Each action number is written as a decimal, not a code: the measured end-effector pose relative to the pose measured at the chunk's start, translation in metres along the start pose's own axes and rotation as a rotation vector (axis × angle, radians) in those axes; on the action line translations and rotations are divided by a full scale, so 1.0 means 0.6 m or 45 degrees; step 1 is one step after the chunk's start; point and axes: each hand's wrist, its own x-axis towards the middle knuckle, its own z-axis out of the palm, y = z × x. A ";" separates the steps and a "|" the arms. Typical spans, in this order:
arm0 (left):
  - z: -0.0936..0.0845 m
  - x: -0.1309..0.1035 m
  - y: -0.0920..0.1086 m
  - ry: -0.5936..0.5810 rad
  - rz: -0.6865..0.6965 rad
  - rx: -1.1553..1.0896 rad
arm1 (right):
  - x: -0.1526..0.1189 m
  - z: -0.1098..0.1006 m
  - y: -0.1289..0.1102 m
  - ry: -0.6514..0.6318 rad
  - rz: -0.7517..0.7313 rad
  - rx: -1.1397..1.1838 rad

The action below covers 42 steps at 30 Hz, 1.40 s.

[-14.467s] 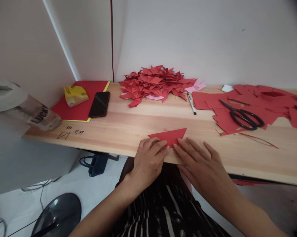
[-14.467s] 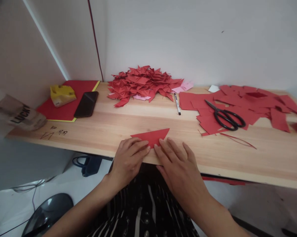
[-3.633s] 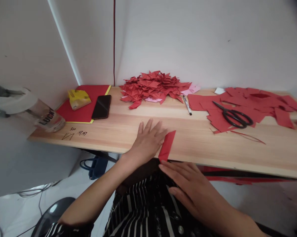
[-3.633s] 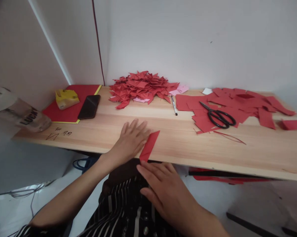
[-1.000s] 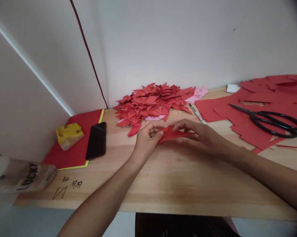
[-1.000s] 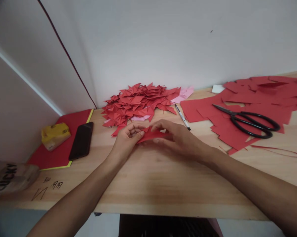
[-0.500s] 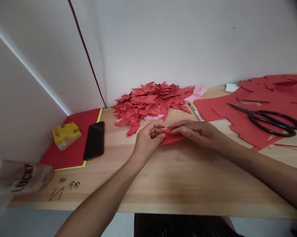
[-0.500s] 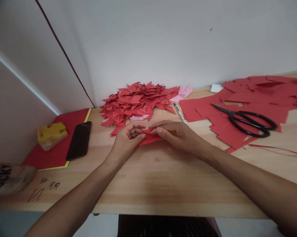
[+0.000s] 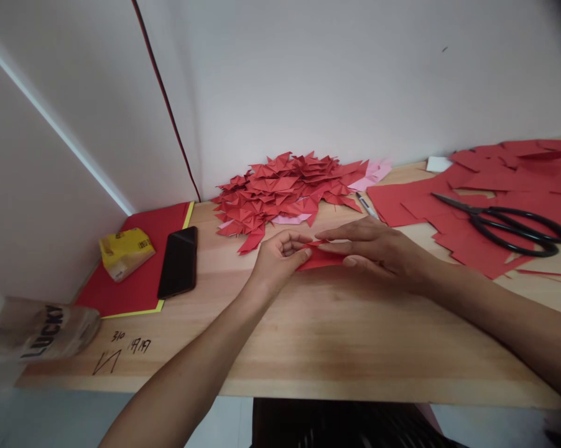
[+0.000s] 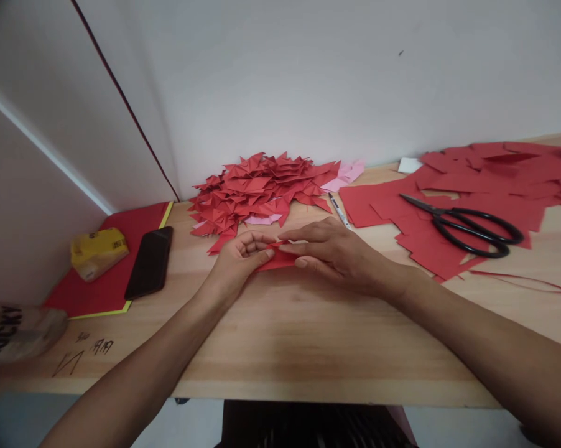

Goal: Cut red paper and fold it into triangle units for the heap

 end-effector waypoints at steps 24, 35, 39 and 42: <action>0.003 -0.002 0.006 0.040 0.015 0.010 | 0.002 0.001 -0.016 -0.012 -0.148 -0.327; 0.005 0.001 0.001 0.045 0.100 0.210 | -0.006 0.005 -0.014 0.010 -0.043 -0.145; 0.007 0.001 0.002 0.101 0.150 0.281 | -0.005 0.009 -0.016 0.111 -0.011 -0.122; 0.011 -0.003 0.004 0.105 0.135 0.320 | 0.002 0.008 -0.023 0.135 0.023 -0.151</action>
